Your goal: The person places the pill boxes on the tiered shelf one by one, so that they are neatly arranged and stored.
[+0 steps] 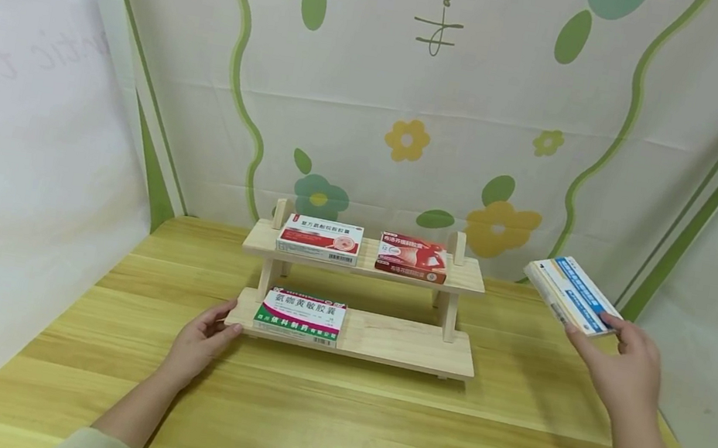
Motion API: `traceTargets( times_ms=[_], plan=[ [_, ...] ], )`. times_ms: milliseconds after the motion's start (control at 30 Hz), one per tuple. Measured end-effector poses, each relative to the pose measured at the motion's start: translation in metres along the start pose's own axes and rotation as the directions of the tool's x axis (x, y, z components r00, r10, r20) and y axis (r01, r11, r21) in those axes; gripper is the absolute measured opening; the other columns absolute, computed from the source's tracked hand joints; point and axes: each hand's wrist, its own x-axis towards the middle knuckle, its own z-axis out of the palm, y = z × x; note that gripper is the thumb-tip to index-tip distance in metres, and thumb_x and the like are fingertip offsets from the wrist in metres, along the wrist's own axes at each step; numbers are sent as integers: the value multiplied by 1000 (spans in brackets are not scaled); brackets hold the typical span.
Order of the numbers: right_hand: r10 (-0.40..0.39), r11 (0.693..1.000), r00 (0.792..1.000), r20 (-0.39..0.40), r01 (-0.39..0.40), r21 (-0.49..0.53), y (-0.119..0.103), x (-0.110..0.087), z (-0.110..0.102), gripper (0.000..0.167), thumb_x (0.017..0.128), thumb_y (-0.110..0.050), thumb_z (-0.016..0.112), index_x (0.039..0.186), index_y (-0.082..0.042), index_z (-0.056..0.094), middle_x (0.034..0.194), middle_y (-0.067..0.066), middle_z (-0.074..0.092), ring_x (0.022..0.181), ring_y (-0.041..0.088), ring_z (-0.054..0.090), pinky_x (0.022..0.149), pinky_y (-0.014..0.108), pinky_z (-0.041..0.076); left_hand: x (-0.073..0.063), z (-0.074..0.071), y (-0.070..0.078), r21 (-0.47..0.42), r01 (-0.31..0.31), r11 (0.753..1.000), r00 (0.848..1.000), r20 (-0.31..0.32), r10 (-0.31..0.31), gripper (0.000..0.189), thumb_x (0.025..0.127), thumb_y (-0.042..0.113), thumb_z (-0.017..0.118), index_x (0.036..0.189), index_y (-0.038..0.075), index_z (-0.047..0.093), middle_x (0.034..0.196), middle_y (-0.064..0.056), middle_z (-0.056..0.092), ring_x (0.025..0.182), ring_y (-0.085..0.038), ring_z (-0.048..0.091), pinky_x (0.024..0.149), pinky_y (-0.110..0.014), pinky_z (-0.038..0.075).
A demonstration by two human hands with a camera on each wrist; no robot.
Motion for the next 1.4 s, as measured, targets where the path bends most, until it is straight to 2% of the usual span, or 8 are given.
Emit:
traceTargets(
  times_ms=[67, 167, 267, 400, 867, 1233, 1300, 1400],
  plan=[
    [-14, 1000, 1000, -2, 14, 17, -9, 0, 0, 80, 93, -47, 62, 149, 2, 33, 157, 32, 19, 135, 59, 29, 109, 66, 30, 0, 0, 0, 3, -1, 1000, 1000, 0, 1, 55, 92, 16, 69, 143, 9, 49, 148, -14, 47, 119, -28, 55, 85, -9, 48],
    [-43, 998, 999, -8, 43, 42, -22, -2, 1, 79, 92, -45, 64, 148, 4, 36, 155, 31, 21, 137, 56, 29, 116, 31, 34, 0, 0, 0, 6, -1, 1000, 1000, -1, 1, 55, 92, 15, 69, 143, 8, 49, 148, -14, 47, 119, -28, 55, 84, -9, 48],
    [-76, 995, 997, -10, 76, 59, -37, -4, 1, 77, 92, -43, 65, 146, 5, 38, 155, 30, 21, 138, 53, 29, 97, -1, 33, -1, 0, 1, 4, -2, 1000, 1000, -1, 2, 54, 92, 15, 68, 143, 8, 49, 148, -15, 47, 118, -28, 55, 84, -9, 48],
    [-114, 991, 993, -2, 114, 73, -56, -8, 2, 74, 92, -41, 66, 145, 4, 41, 156, 28, 19, 139, 50, 28, 86, -9, 28, -2, 0, 2, 5, -17, 1000, 1000, 0, 17, 55, 92, 16, 69, 143, 6, 48, 148, -17, 47, 117, -27, 55, 84, -9, 48],
    [-240, 963, 968, 74, 227, 145, -103, -23, 15, 69, 91, -36, 69, 144, 1, 43, 158, 22, 18, 141, 45, 28, 93, -8, 26, -5, 0, 6, -19, -24, 1000, 1000, 15, 24, 54, 94, 12, 66, 143, 3, 46, 147, -19, 47, 118, -27, 54, 84, -8, 47],
    [-330, 934, 932, 152, 299, 195, -124, -33, 36, 65, 87, -26, 76, 140, -1, 48, 155, 23, 25, 134, 52, 37, 80, -4, 35, -5, 0, 5, -13, -28, 1000, 999, 21, 28, 56, 94, 15, 66, 145, 3, 45, 148, -19, 45, 120, -28, 53, 84, -8, 47],
    [-340, 931, 925, 172, 305, 202, -127, -36, 39, 67, 86, -26, 77, 141, -2, 48, 156, 23, 24, 135, 52, 37, 95, 12, 45, -5, 0, 6, -14, -30, 999, 999, 21, 30, 56, 94, 15, 66, 145, 3, 45, 148, -19, 45, 120, -28, 53, 84, -8, 47],
    [-340, 932, 916, 211, 300, 202, -131, -41, 45, 68, 86, -28, 77, 142, -4, 47, 158, 22, 22, 136, 52, 37, 105, 52, 44, -5, 0, 6, -17, -34, 999, 999, 19, 35, 55, 94, 15, 66, 144, 3, 45, 148, -19, 46, 119, -28, 54, 85, -8, 47]
  ],
)
